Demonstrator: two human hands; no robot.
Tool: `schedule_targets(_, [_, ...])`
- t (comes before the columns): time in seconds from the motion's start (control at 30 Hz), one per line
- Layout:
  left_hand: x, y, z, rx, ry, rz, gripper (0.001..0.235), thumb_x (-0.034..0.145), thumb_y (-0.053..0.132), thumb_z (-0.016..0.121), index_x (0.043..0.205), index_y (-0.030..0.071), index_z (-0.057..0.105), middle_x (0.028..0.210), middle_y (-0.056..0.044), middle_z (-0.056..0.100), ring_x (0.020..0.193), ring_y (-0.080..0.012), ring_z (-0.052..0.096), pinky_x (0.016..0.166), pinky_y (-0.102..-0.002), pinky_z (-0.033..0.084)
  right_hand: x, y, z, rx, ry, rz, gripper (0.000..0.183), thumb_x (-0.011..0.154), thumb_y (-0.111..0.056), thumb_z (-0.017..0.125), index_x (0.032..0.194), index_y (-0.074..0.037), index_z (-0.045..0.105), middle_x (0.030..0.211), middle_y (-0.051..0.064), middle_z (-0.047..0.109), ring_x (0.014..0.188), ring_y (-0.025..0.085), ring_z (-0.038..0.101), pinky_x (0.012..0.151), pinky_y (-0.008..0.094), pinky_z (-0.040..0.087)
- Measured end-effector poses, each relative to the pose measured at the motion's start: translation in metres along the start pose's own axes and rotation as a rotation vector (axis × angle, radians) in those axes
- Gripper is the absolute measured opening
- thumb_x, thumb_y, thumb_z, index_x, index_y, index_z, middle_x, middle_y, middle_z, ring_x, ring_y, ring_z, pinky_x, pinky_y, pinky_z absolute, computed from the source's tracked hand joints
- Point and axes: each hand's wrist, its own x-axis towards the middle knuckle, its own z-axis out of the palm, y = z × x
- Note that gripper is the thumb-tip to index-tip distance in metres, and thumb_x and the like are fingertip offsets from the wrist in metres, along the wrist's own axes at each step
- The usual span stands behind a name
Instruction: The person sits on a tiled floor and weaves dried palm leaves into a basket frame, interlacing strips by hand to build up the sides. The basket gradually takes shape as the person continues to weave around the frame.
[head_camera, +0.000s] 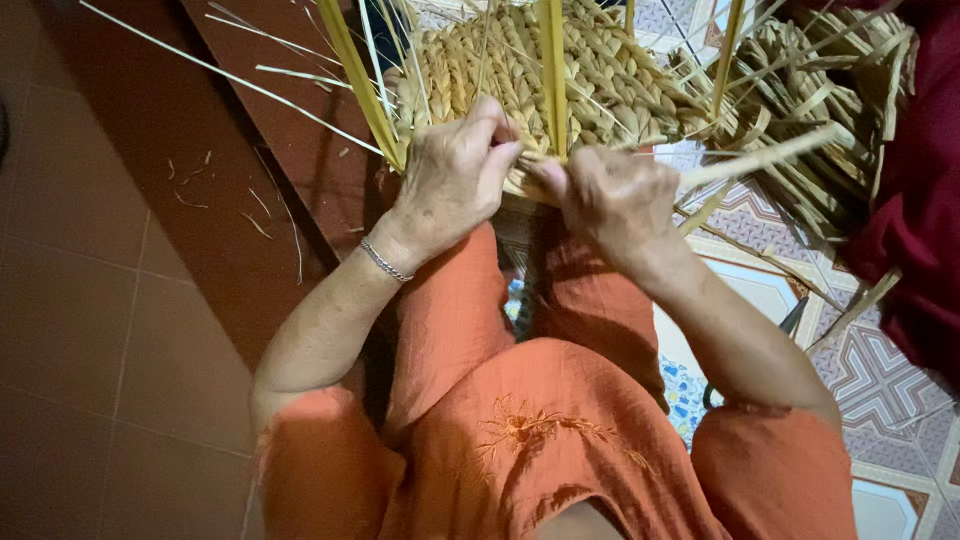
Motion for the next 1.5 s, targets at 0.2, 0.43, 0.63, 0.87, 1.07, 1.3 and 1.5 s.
schedule_targets(0.2, [0.003,0.001,0.006,-0.024,0.02,-0.108,0.014,0.096,0.003,0.069,0.109,0.003,0.062,0.075,-0.008,0.071,0.063,-0.0209,0.071,0.06,-0.036,0.055,-0.015,0.002,-0.008,0.233,-0.112,0.177,0.039,0.109,-0.028,0.071,0.077,-0.008,0.062,0.059,0.009,0.057,0.046,0.024,0.052,0.046,0.039,0.041])
schedule_targets(0.43, [0.008,0.006,0.001,0.046,0.013,-0.083,0.019,0.096,0.007,0.073,0.113,0.004,0.067,0.078,-0.009,0.074,0.067,-0.0241,0.073,0.061,-0.037,0.056,-0.025,0.017,-0.021,0.388,-0.102,0.325,0.022,0.103,-0.026,0.076,0.094,-0.006,0.079,0.071,0.009,0.071,0.054,0.016,0.065,0.05,0.033,0.051])
schedule_targets(0.63, [0.001,0.014,-0.016,-0.076,-0.029,-0.165,0.009,0.099,0.008,0.073,0.108,0.005,0.071,0.088,-0.01,0.077,0.078,-0.0197,0.078,0.068,-0.031,0.058,-0.096,0.081,-0.005,0.886,-0.286,0.939,0.025,0.1,-0.025,0.071,0.088,-0.005,0.076,0.065,-0.001,0.064,0.056,0.008,0.059,0.051,0.03,0.054])
schedule_targets(0.87, [0.006,0.031,-0.028,0.004,-0.083,-0.19,0.01,0.102,0.004,0.072,0.112,0.002,0.073,0.098,-0.013,0.076,0.086,-0.0211,0.077,0.075,-0.033,0.058,-0.187,0.188,0.051,0.348,-0.423,0.933,0.025,0.095,-0.028,0.077,0.093,-0.004,0.078,0.074,0.013,0.072,0.063,0.02,0.068,0.062,0.04,0.052])
schedule_targets(1.07, [0.01,0.034,-0.027,0.052,-0.137,-0.259,0.012,0.099,0.002,0.075,0.111,0.003,0.075,0.093,-0.008,0.078,0.068,-0.011,0.07,0.057,-0.025,0.05,-0.17,0.244,0.114,-0.077,0.067,0.616,0.006,0.09,-0.008,0.078,0.096,-0.009,0.076,0.095,0.014,0.074,0.09,0.033,0.07,0.076,0.045,0.055])
schedule_targets(1.3, [0.004,0.036,-0.025,0.053,-0.084,-0.245,0.011,0.097,0.001,0.075,0.108,0.002,0.075,0.097,-0.008,0.077,0.066,-0.0114,0.066,0.06,-0.026,0.049,-0.116,0.259,0.16,-0.285,-0.146,0.609,0.022,0.081,0.002,0.069,0.102,-0.005,0.073,0.107,0.019,0.067,0.106,0.042,0.059,0.084,0.052,0.052])
schedule_targets(1.5, [0.003,0.031,-0.025,0.06,-0.074,-0.184,0.011,0.097,0.003,0.076,0.107,0.004,0.075,0.095,-0.007,0.076,0.07,-0.0129,0.068,0.064,-0.027,0.051,-0.119,0.263,0.152,-0.083,-0.28,0.884,0.006,0.095,-0.011,0.071,0.09,-0.01,0.067,0.097,0.012,0.068,0.089,0.028,0.065,0.077,0.041,0.055])
